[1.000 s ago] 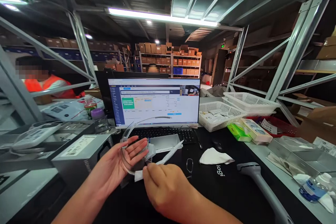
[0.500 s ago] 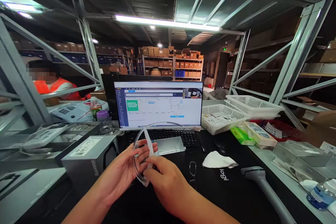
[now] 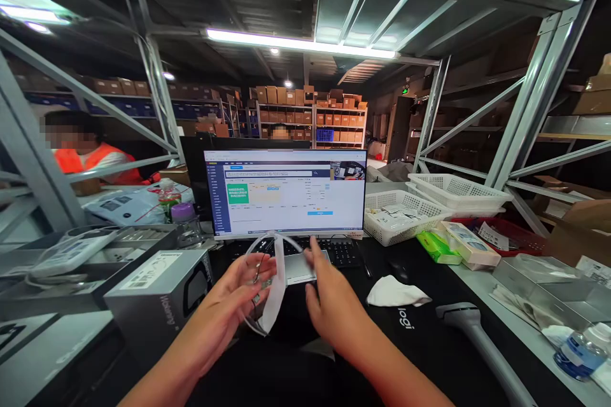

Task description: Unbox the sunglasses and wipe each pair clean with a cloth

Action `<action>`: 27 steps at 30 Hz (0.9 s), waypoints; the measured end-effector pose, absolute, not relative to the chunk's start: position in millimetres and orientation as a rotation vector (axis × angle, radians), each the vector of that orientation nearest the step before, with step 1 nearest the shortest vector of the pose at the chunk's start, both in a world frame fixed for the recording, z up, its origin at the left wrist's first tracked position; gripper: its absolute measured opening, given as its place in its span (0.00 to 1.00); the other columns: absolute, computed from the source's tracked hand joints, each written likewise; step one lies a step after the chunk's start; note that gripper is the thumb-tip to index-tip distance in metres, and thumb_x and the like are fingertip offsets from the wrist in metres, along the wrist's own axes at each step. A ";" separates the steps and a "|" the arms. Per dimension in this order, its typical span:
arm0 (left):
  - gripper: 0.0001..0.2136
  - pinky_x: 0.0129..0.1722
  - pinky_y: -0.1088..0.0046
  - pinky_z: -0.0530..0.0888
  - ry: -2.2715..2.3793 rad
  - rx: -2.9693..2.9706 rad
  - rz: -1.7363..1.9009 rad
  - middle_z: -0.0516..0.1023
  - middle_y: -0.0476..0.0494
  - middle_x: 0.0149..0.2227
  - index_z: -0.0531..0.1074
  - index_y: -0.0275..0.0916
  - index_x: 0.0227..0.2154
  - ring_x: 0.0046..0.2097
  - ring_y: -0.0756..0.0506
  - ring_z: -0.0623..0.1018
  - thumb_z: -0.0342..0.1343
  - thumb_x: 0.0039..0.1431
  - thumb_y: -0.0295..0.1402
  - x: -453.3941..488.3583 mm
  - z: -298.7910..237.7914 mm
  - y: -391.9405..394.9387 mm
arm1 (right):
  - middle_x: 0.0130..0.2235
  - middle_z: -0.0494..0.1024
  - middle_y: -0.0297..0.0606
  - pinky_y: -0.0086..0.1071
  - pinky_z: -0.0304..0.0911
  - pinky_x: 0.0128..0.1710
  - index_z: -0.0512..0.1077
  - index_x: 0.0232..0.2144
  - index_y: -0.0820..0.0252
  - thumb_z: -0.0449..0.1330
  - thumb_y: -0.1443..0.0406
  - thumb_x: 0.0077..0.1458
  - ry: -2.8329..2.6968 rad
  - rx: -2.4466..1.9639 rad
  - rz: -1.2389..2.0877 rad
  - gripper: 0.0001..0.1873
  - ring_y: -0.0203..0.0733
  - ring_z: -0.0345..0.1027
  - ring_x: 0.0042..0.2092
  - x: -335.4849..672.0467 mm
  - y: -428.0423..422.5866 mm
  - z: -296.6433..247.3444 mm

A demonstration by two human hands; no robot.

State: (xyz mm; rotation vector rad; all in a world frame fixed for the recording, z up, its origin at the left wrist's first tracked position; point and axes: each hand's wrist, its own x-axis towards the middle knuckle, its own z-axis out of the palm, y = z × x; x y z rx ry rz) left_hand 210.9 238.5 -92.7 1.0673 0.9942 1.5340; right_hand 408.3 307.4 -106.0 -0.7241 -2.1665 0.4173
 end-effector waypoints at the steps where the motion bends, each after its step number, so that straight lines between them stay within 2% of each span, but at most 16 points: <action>1: 0.18 0.60 0.60 0.69 1.010 1.106 1.548 0.72 0.41 0.60 0.70 0.45 0.51 0.65 0.38 0.67 0.61 0.57 0.38 209.4 -95.5 241.0 | 0.57 0.76 0.48 0.50 0.69 0.56 0.43 0.72 0.55 0.53 0.74 0.59 -2.234 -0.679 0.582 0.43 0.51 0.72 0.57 405.3 304.3 -106.8; 3: 0.18 0.63 0.58 0.66 1.053 1.205 1.529 0.70 0.41 0.62 0.69 0.45 0.51 0.66 0.37 0.65 0.61 0.58 0.39 204.6 -99.0 244.4 | 0.48 0.83 0.43 0.43 0.74 0.49 0.57 0.68 0.54 0.52 0.74 0.59 -2.299 -0.638 0.799 0.36 0.47 0.79 0.47 403.9 300.0 -104.0; 5: 0.19 0.64 0.57 0.65 1.100 1.335 1.437 0.68 0.41 0.64 0.69 0.46 0.53 0.67 0.37 0.64 0.59 0.59 0.38 198.6 -98.7 243.7 | 0.44 0.83 0.41 0.39 0.74 0.43 0.70 0.60 0.55 0.52 0.74 0.59 -2.228 -0.729 0.797 0.28 0.44 0.80 0.40 409.8 300.9 -96.5; 6: 0.21 0.65 0.56 0.64 1.119 1.416 1.373 0.66 0.42 0.65 0.67 0.47 0.56 0.67 0.38 0.64 0.58 0.59 0.36 195.5 -97.2 241.7 | 0.44 0.83 0.42 0.37 0.74 0.41 0.73 0.57 0.56 0.53 0.73 0.60 -2.160 -0.786 0.755 0.25 0.43 0.79 0.38 415.0 303.3 -91.7; 8: 0.25 0.68 0.53 0.59 1.186 1.635 1.209 0.61 0.44 0.68 0.63 0.50 0.61 0.69 0.38 0.61 0.55 0.60 0.33 189.9 -92.9 235.3 | 0.49 0.80 0.43 0.33 0.72 0.35 0.71 0.58 0.55 0.57 0.70 0.59 -2.075 -0.784 0.754 0.24 0.41 0.76 0.39 427.3 309.2 -82.4; 11: 0.28 0.70 0.50 0.51 1.356 1.961 0.921 0.52 0.52 0.72 0.61 0.56 0.63 0.72 0.39 0.53 0.54 0.61 0.30 183.8 -86.4 225.4 | 0.58 0.73 0.42 0.29 0.71 0.35 0.65 0.63 0.50 0.64 0.70 0.55 -2.105 -0.554 1.032 0.34 0.39 0.75 0.43 441.6 314.1 -73.2; 13: 0.27 0.70 0.51 0.51 1.412 2.069 0.795 0.49 0.55 0.73 0.61 0.59 0.62 0.73 0.40 0.50 0.53 0.62 0.30 181.9 -83.6 221.2 | 0.54 0.77 0.41 0.31 0.72 0.42 0.67 0.61 0.51 0.64 0.71 0.55 -2.098 -0.465 1.226 0.32 0.39 0.75 0.45 445.0 313.5 -71.4; 16: 0.28 0.70 0.53 0.53 1.409 2.137 0.706 0.48 0.57 0.73 0.59 0.61 0.63 0.72 0.42 0.51 0.52 0.63 0.30 182.1 -81.8 218.5 | 0.43 0.81 0.38 0.31 0.70 0.45 0.76 0.50 0.56 0.63 0.71 0.57 -2.065 -0.453 1.340 0.18 0.39 0.76 0.43 442.6 310.3 -72.1; 20: 0.30 0.69 0.53 0.55 1.429 2.210 0.606 0.47 0.58 0.73 0.56 0.63 0.64 0.72 0.42 0.52 0.52 0.62 0.29 185.8 -83.1 219.5 | 0.36 0.80 0.34 0.27 0.65 0.34 0.79 0.40 0.57 0.65 0.68 0.57 -2.192 -0.514 1.056 0.07 0.36 0.73 0.35 435.7 306.1 -71.9; 22: 0.33 0.69 0.53 0.57 1.445 2.235 0.602 0.46 0.56 0.73 0.53 0.63 0.66 0.72 0.41 0.52 0.53 0.61 0.29 186.6 -84.9 222.5 | 0.33 0.79 0.33 0.27 0.63 0.34 0.79 0.37 0.58 0.63 0.71 0.58 -2.254 -0.553 0.852 0.06 0.36 0.71 0.33 434.4 306.3 -70.8; 24: 0.39 0.68 0.52 0.58 1.462 2.268 0.660 0.45 0.51 0.73 0.48 0.60 0.68 0.72 0.39 0.53 0.60 0.57 0.32 185.0 -86.8 227.4 | 0.34 0.80 0.33 0.28 0.63 0.37 0.79 0.36 0.58 0.61 0.72 0.57 -2.245 -0.582 0.710 0.08 0.37 0.72 0.36 437.7 310.9 -69.9; 26: 0.45 0.66 0.54 0.63 1.502 2.288 0.800 0.52 0.44 0.72 0.48 0.55 0.68 0.69 0.37 0.60 0.66 0.51 0.37 181.8 -88.2 233.7 | 0.35 0.81 0.35 0.30 0.64 0.39 0.79 0.36 0.58 0.59 0.71 0.57 -2.134 -0.656 0.634 0.08 0.40 0.74 0.37 447.5 321.0 -69.1; 27: 0.42 0.62 0.57 0.69 1.566 2.280 0.886 0.60 0.40 0.68 0.53 0.52 0.66 0.65 0.37 0.67 0.67 0.50 0.40 180.6 -88.5 236.8 | 0.35 0.81 0.35 0.31 0.65 0.38 0.79 0.36 0.58 0.60 0.69 0.57 -2.043 -0.714 0.614 0.08 0.40 0.74 0.37 454.7 327.9 -68.6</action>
